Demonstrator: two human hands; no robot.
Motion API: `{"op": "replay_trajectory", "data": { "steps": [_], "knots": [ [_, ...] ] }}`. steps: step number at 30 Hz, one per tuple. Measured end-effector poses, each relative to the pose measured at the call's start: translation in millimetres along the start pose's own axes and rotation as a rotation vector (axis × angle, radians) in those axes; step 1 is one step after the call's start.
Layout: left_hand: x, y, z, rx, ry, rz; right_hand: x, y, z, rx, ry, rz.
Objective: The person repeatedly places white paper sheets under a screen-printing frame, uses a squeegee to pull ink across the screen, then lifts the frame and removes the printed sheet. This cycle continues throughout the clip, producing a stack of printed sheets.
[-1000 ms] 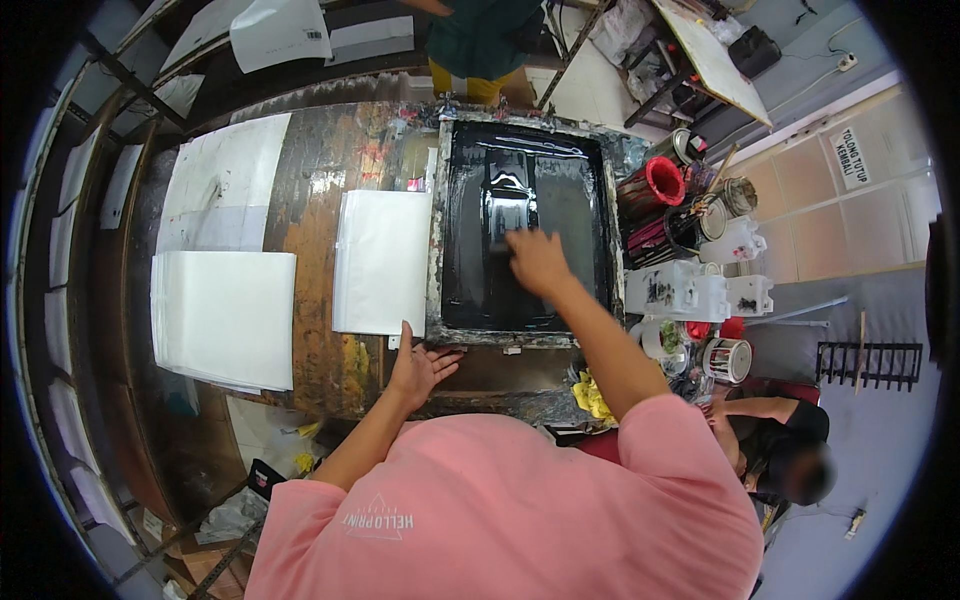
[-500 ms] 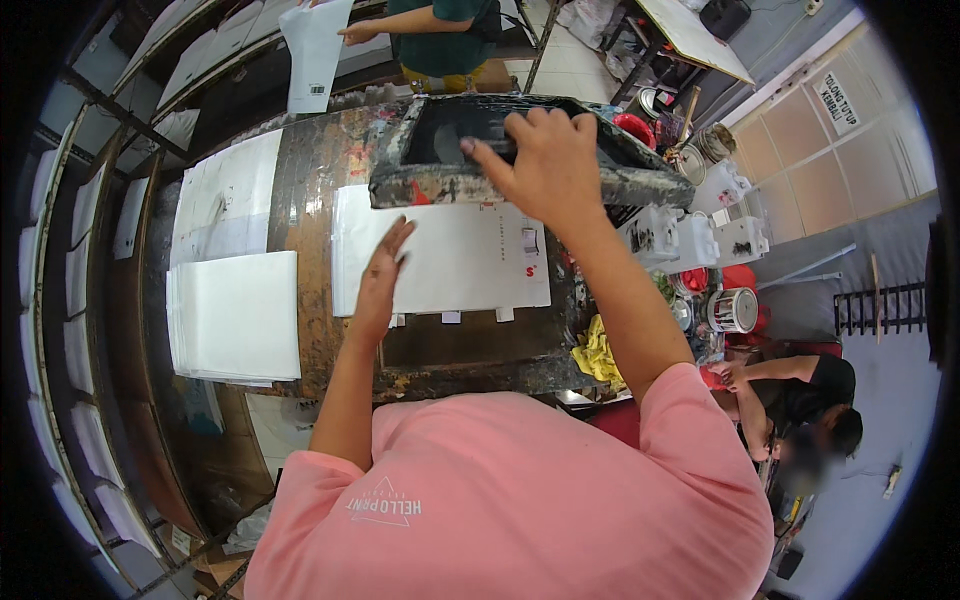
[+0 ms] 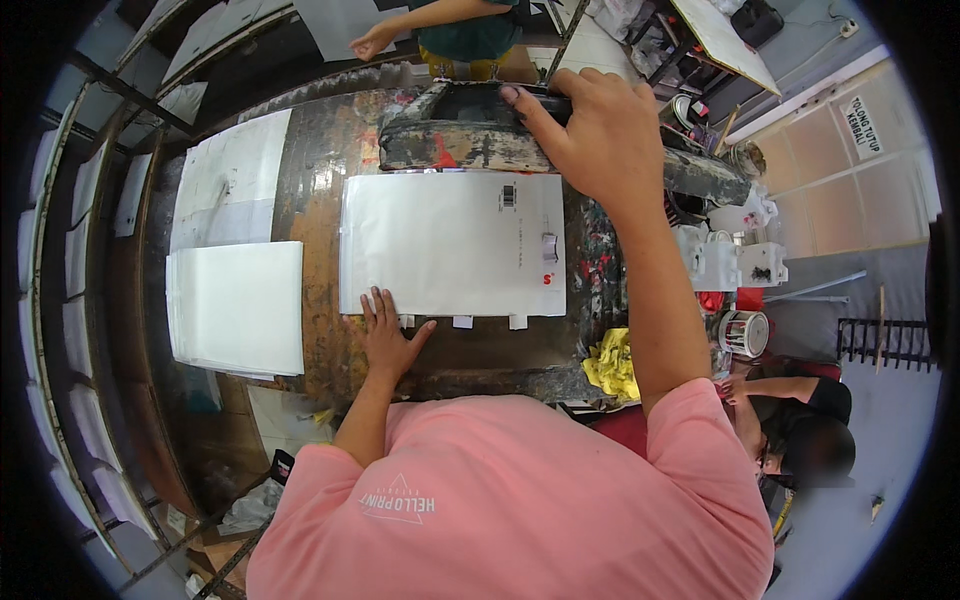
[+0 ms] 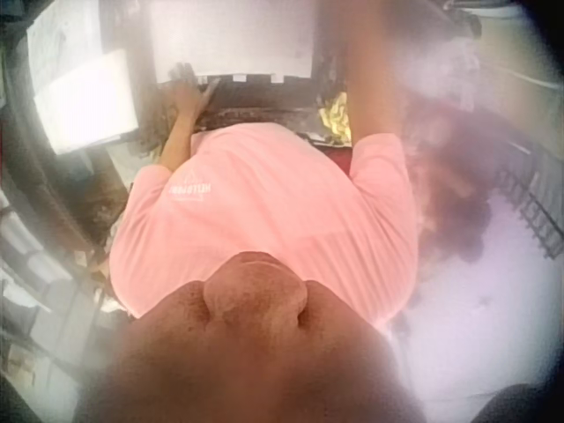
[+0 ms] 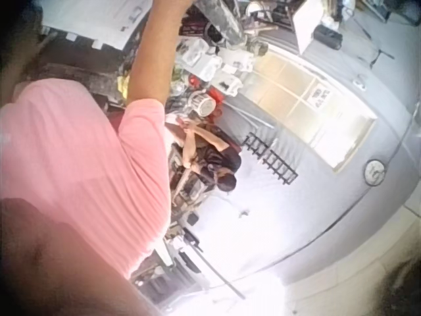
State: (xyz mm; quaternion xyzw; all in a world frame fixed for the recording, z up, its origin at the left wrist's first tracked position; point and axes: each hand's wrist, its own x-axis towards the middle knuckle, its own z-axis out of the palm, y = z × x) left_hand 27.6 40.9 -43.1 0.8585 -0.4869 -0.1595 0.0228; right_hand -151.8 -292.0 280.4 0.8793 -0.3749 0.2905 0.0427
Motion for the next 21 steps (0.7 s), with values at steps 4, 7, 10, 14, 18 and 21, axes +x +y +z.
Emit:
{"op": "replay_trajectory", "data": {
  "steps": [4, 7, 10, 14, 18, 21],
  "knots": [
    [-0.2, 9.0, -14.9, 0.158, -0.018, -0.071, -14.6, -5.3, 6.7, -0.015, 0.038, -0.009],
    [0.1, 4.1, -13.0, 0.075, -0.023, -0.059, -25.5, -4.9, 8.8, -0.011, 0.053, -0.011],
    [4.7, -7.9, 0.5, 0.099, -0.005, -0.025, -32.6, -8.4, 9.8, -0.005, 0.055, -0.029],
    [7.9, 4.8, -9.4, 0.135, -0.041, -0.084, -39.9, -8.9, 9.4, -0.013, 0.040, -0.036],
    [6.2, 15.7, -11.6, 0.116, -0.056, -0.218, -50.2, -10.3, 10.1, -0.019, 0.021, -0.029],
    [-2.2, 9.3, -6.2, 0.143, -0.056, -0.139, -49.6, -11.9, 10.9, -0.016, 0.021, -0.022]
  ]
}}
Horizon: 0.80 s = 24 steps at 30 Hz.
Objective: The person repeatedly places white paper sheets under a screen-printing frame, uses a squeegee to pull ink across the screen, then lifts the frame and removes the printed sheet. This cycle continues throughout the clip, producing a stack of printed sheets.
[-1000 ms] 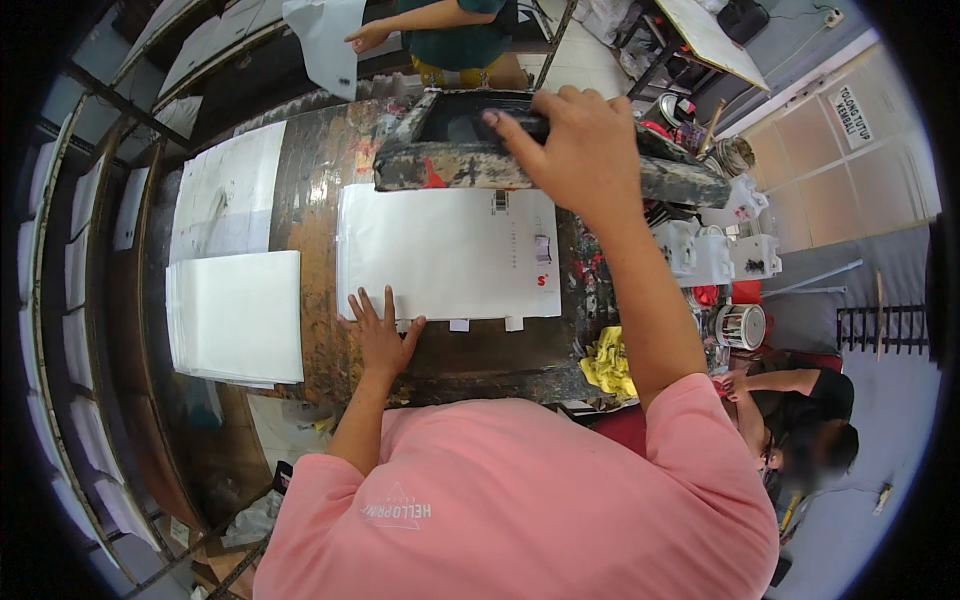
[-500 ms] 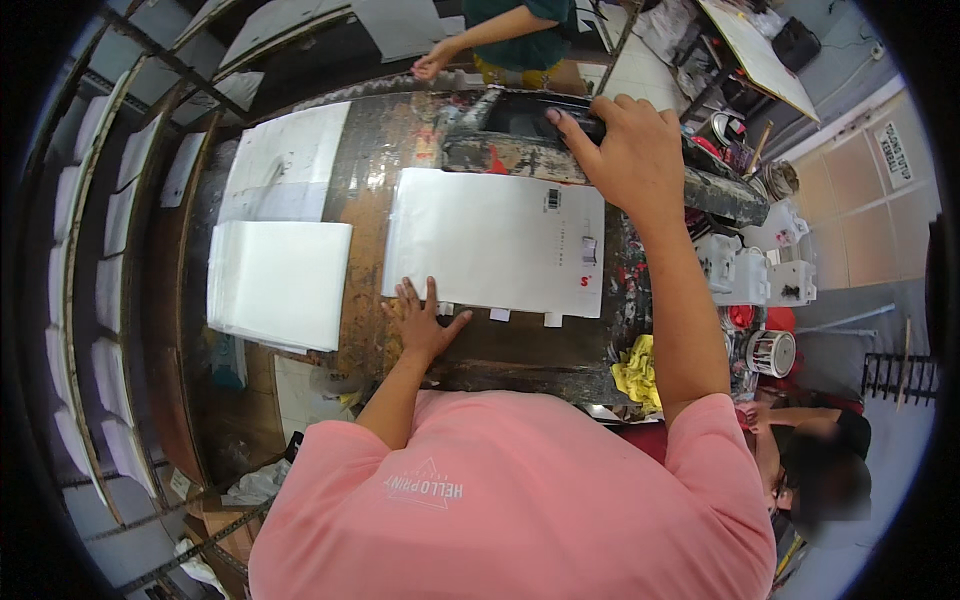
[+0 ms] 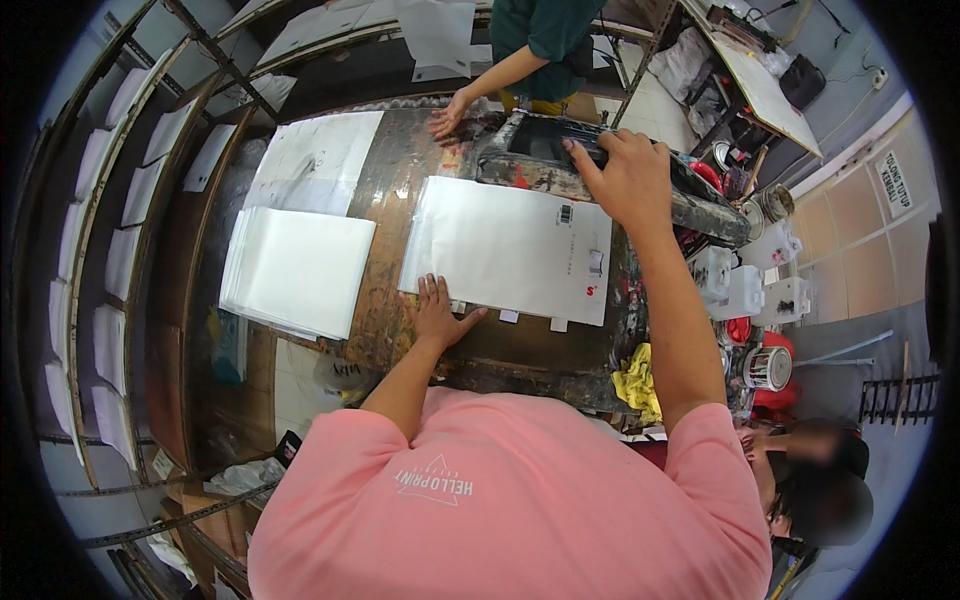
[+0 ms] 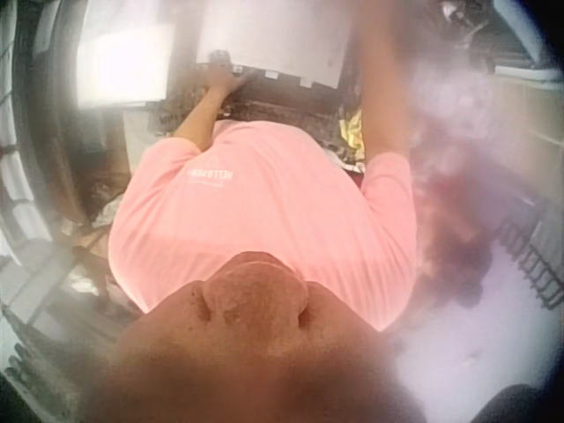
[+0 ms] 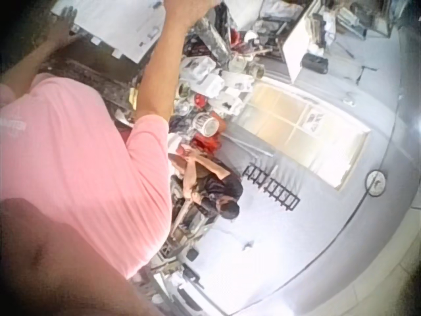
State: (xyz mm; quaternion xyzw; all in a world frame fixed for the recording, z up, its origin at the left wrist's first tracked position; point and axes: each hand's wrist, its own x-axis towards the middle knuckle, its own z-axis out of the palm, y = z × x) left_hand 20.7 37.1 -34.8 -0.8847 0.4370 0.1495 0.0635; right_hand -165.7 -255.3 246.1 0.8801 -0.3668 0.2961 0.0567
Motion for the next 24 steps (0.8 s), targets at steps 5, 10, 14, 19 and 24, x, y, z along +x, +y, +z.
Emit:
{"op": "replay_trajectory", "data": {
  "steps": [5, 10, 14, 19, 24],
  "knots": [
    [10.5, 0.3, 3.9, 0.012, 0.022, 0.007, 2.2, -0.2, -3.2, 0.000, -0.011, 0.019],
    [46.0, -40.5, 19.2, -0.351, 0.202, 0.010, 2.6, -4.5, -3.5, -0.004, -0.041, 0.015],
    [65.7, -47.1, 25.8, -0.481, 0.462, -0.083, 7.3, -2.6, -3.5, 0.001, -0.026, 0.017],
    [70.1, -37.6, 2.9, -0.291, 0.382, -0.195, 9.9, -1.7, -5.5, 0.016, -0.004, 0.010],
    [66.5, -38.6, -6.2, -0.361, 0.411, -0.126, 15.2, -2.0, -6.2, 0.022, 0.007, 0.007]
  ]
}}
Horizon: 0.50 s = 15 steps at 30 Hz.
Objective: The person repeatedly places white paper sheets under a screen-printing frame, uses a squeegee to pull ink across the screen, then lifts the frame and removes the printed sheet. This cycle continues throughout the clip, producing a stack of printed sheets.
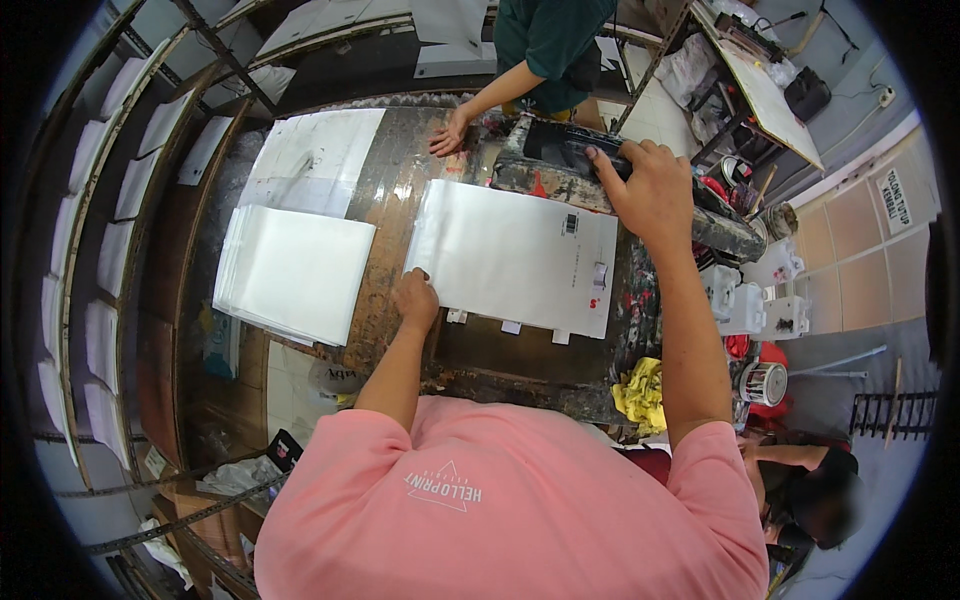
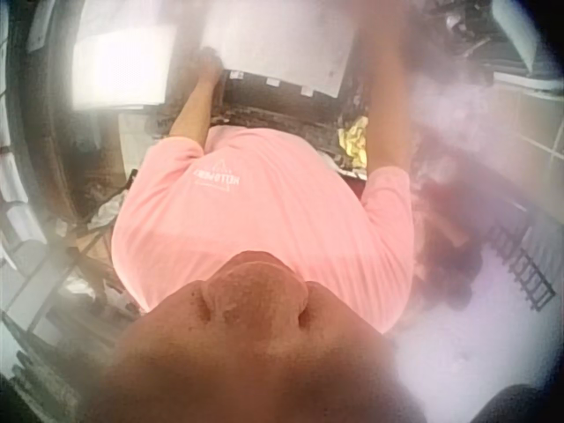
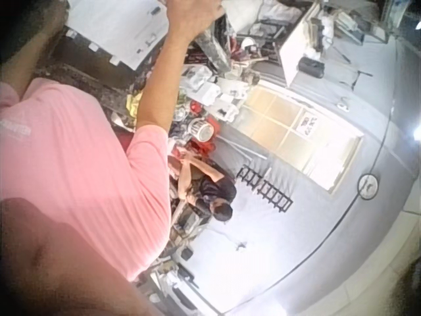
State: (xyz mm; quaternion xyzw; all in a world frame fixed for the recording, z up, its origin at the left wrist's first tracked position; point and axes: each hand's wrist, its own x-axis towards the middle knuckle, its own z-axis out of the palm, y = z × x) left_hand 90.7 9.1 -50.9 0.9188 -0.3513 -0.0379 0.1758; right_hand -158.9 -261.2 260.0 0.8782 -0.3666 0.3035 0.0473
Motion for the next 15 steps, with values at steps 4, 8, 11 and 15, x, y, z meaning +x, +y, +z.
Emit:
{"op": "replay_trajectory", "data": {
  "steps": [4, 8, 11, 15],
  "knots": [
    [8.0, 37.2, -22.9, -0.270, 0.037, 0.082, -0.1, 3.1, 1.2, 0.011, 0.001, -0.002],
    [54.5, 62.6, -59.2, -0.692, 0.037, 0.006, -1.4, 3.8, 1.4, 0.019, 0.019, 0.002],
    [86.3, 37.3, -97.3, -0.693, 0.096, -0.040, 0.7, 5.0, 4.7, 0.021, 0.040, -0.008],
    [110.6, -20.4, -121.8, -0.267, 0.238, -0.127, -1.0, 6.5, 8.6, 0.020, 0.041, -0.028]
  ]
}}
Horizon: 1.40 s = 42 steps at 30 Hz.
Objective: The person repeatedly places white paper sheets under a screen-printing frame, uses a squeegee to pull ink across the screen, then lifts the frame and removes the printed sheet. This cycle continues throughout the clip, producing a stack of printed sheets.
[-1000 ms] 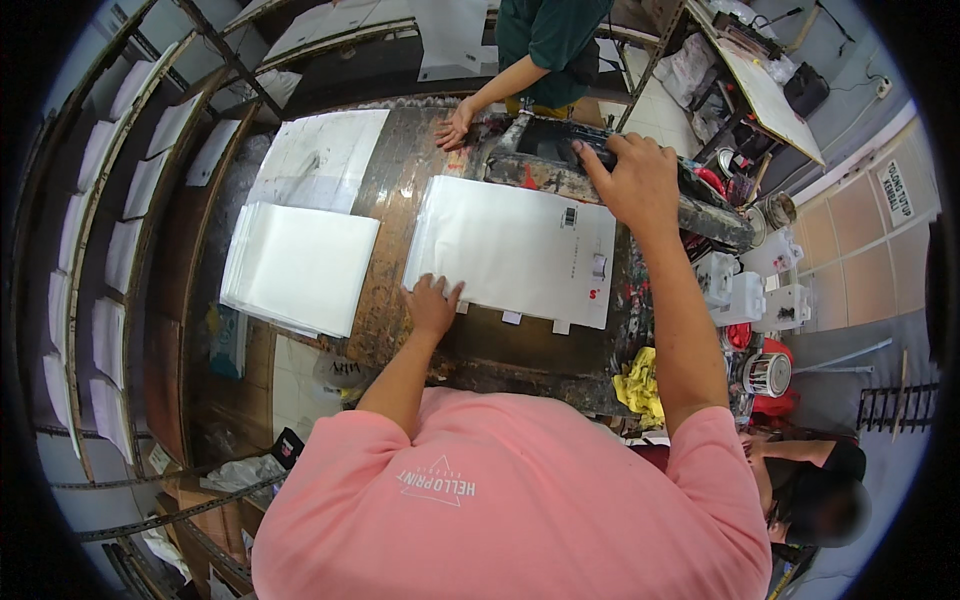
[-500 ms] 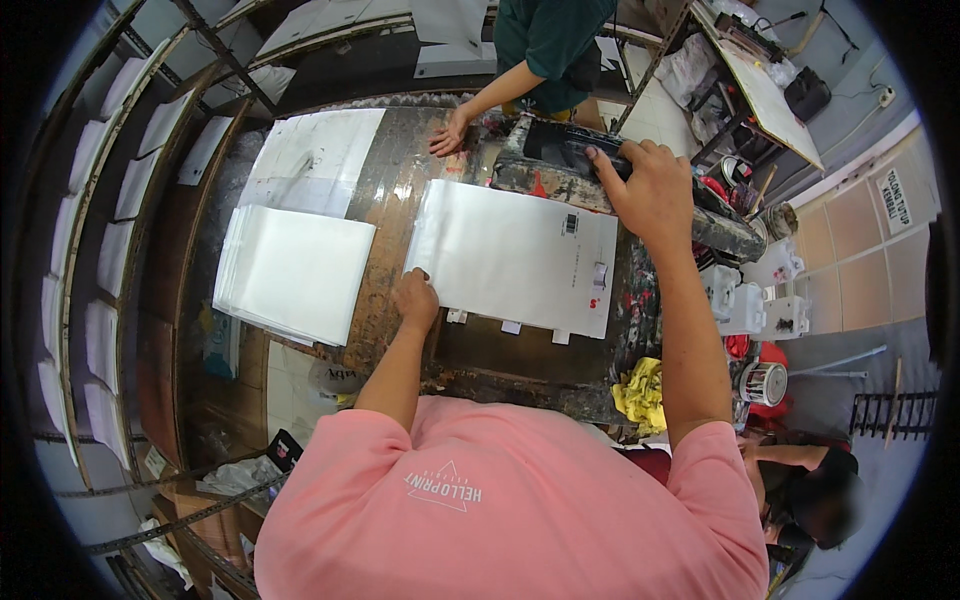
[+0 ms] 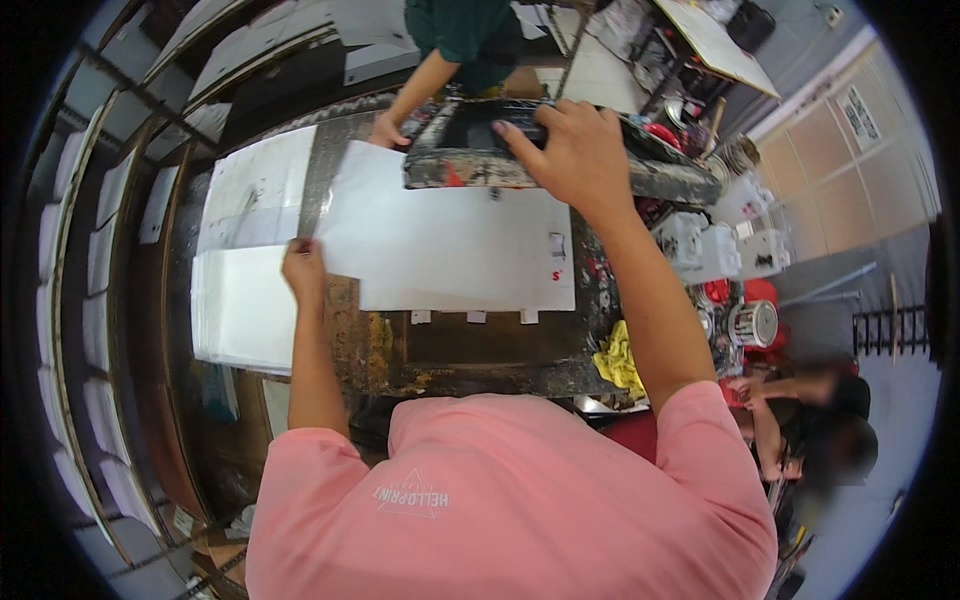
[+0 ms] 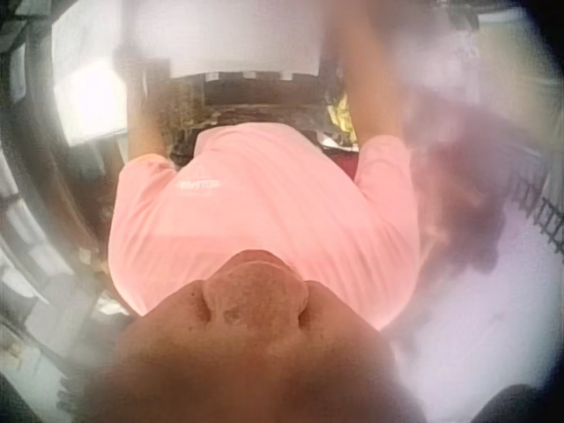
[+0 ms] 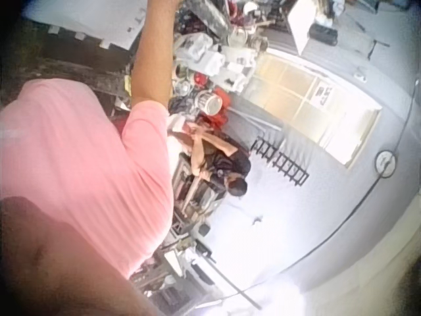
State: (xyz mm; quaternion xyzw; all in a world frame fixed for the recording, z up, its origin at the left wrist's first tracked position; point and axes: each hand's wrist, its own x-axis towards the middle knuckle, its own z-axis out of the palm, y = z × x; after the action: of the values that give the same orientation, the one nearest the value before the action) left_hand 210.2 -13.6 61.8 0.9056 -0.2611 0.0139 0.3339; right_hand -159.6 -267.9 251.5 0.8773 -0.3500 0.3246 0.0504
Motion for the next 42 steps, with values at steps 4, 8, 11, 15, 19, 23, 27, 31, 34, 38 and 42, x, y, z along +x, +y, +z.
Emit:
{"op": "replay_trajectory", "data": {
  "steps": [4, 8, 11, 15, 19, 23, 27, 31, 34, 38, 42],
  "knots": [
    [-48.6, 43.6, 45.0, -0.069, 0.142, 0.445, 3.5, 6.3, 0.3, -0.032, -0.013, 0.016],
    [-193.7, 95.1, 132.6, -0.113, -0.489, 0.969, 12.8, 9.2, 1.3, -0.004, -0.010, 0.038],
    [-251.6, 112.6, 175.2, 0.025, -0.657, 0.819, 16.8, 11.9, 0.6, -0.013, -0.030, 0.024],
    [-276.9, 127.5, 200.6, 0.094, -0.652, 0.779, 16.0, 11.9, -0.9, -0.008, -0.029, 0.039],
    [-283.9, 137.6, 207.2, 0.184, -0.669, 0.749, 12.9, 12.6, 1.3, 0.007, -0.008, 0.044],
    [-276.8, 142.7, 208.4, 0.207, -0.720, 0.731, 11.6, 15.2, 6.2, 0.020, 0.027, 0.028],
    [-264.1, 134.4, 215.3, 0.184, -0.785, 0.660, 8.6, 10.4, 5.2, 0.034, 0.007, 0.048],
    [-243.7, 134.2, 198.5, -0.193, -0.705, 0.603, 0.6, 11.9, 4.0, 0.019, -0.021, 0.056],
    [-236.5, 145.7, 181.3, -0.131, -0.735, 0.712, -0.5, 12.9, 6.9, 0.011, -0.020, 0.050],
    [-242.8, 131.0, 178.8, 0.034, -0.768, 0.805, 3.6, 11.2, 7.0, 0.004, 0.022, 0.030],
    [-247.2, 95.7, 166.6, 0.176, -0.624, 0.758, 5.4, 10.1, 5.9, -0.019, -0.053, 0.051]
  ]
}}
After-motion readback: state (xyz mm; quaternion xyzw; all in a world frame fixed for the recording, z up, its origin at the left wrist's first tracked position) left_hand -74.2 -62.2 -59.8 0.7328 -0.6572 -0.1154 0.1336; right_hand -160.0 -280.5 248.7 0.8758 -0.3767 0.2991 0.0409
